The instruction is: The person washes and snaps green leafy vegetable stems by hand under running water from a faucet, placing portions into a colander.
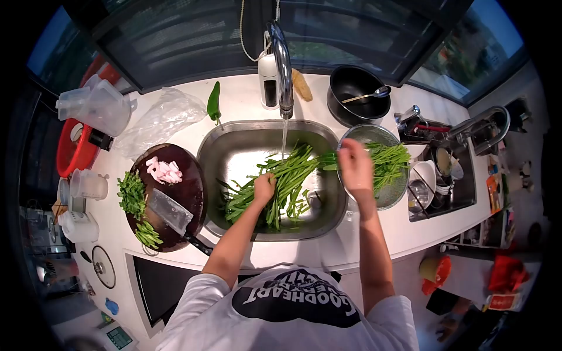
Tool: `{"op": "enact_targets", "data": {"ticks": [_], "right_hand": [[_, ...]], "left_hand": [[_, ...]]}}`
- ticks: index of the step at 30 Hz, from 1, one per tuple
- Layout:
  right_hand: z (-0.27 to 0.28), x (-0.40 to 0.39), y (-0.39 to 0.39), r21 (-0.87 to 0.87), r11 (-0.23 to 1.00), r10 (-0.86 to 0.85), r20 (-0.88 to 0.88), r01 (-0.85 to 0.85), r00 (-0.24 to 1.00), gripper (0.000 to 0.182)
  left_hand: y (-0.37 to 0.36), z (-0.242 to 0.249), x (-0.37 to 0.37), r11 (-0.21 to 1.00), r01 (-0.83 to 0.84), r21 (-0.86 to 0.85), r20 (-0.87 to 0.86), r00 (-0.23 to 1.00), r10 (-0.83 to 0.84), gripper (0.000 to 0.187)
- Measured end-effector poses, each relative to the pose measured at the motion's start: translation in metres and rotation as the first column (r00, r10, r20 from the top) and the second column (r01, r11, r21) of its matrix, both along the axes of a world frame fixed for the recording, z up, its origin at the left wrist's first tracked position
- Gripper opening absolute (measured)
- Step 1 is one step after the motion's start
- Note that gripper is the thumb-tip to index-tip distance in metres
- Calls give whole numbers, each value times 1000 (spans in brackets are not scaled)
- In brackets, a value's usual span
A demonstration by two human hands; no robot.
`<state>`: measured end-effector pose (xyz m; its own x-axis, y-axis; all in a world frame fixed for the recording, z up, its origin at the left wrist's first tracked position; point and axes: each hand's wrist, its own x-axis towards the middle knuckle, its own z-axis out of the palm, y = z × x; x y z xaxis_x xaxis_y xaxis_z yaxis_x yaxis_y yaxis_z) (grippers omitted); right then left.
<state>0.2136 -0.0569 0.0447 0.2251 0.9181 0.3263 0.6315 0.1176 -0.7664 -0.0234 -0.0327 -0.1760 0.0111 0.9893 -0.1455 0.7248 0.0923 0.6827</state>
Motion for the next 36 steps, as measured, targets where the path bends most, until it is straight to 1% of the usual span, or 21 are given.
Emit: {"op": "enact_targets", "data": {"ticks": [1,2,3,4,5,6,8,9,10,13,14,17,18,20,22,25,27,28,31,34,36], "right_hand": [[-21,-12,6,-119,974,183,-104,-194,978,25],[-29,-30,6,-262,930,231,-126,-257,965,28],[-53,-41,16,-415,834,334,-144,-363,932,32],[-82,-53,26,-571,730,327,-190,-375,926,35],[-121,-64,38,-683,604,207,-363,-411,908,40],[-115,-73,41,-715,545,115,-453,-438,884,42],[-115,-92,50,-664,595,-59,-598,-452,799,45],[-117,-102,53,-589,694,-126,-667,-415,734,45],[-118,-111,57,-517,774,-256,-784,-365,566,39],[-115,-113,75,-433,794,-185,-841,-427,509,34],[-113,-112,79,-466,763,-173,-815,-449,553,29],[-115,-111,87,-499,751,-76,-716,-433,694,22],[-121,-109,89,-506,759,-25,-652,-409,758,20],[-132,-102,93,-512,781,68,-500,-358,863,18],[-112,-101,82,-411,843,41,-595,-348,803,17],[-96,-92,77,-358,833,96,-660,-423,746,19],[-78,-90,78,-390,787,82,-702,-478,707,22],[-71,-90,78,-325,828,151,-656,-457,740,25],[-39,-82,76,-273,900,330,-83,-340,940,27],[-25,-74,78,-279,850,355,-324,-447,877,19],[-23,-69,79,-220,823,335,-556,-523,761,15]], "left_hand": [[1,5,-4,999,-24,43,89,996,20,16],[1,4,-8,986,-50,158,104,994,34,17],[-2,14,-10,990,-108,91,192,977,89,17],[-6,35,-11,987,-161,20,274,950,149,18],[-9,54,-13,977,-206,-52,353,912,211,18],[-12,65,-17,982,-191,0,314,932,182,19],[-17,83,-21,976,-220,-5,426,882,201,18],[-21,90,-23,972,-234,-11,480,851,211,18],[-24,97,-26,972,-233,-43,549,807,218,19],[-26,105,-35,970,-243,-34,572,791,218,19],[-28,107,-35,968,-250,-21,580,785,216,19],[-29,84,-48,985,-146,-96,410,896,172,23],[-32,114,-47,996,-11,-91,102,995,21,28],[-33,132,-42,993,7,-119,-94,995,-19,29],[-29,157,-30,986,-14,-165,-188,982,-17,29],[1,142,-16,974,-82,209,197,980,40,37],[25,144,2,949,-88,301,396,917,-41,38],[38,146,10,956,-54,288,470,878,-92,38],[64,162,28,975,79,209,673,712,-202,37],[68,190,40,969,246,6,851,507,-134,35],[71,180,40,953,304,10,861,482,-163,34]]}}
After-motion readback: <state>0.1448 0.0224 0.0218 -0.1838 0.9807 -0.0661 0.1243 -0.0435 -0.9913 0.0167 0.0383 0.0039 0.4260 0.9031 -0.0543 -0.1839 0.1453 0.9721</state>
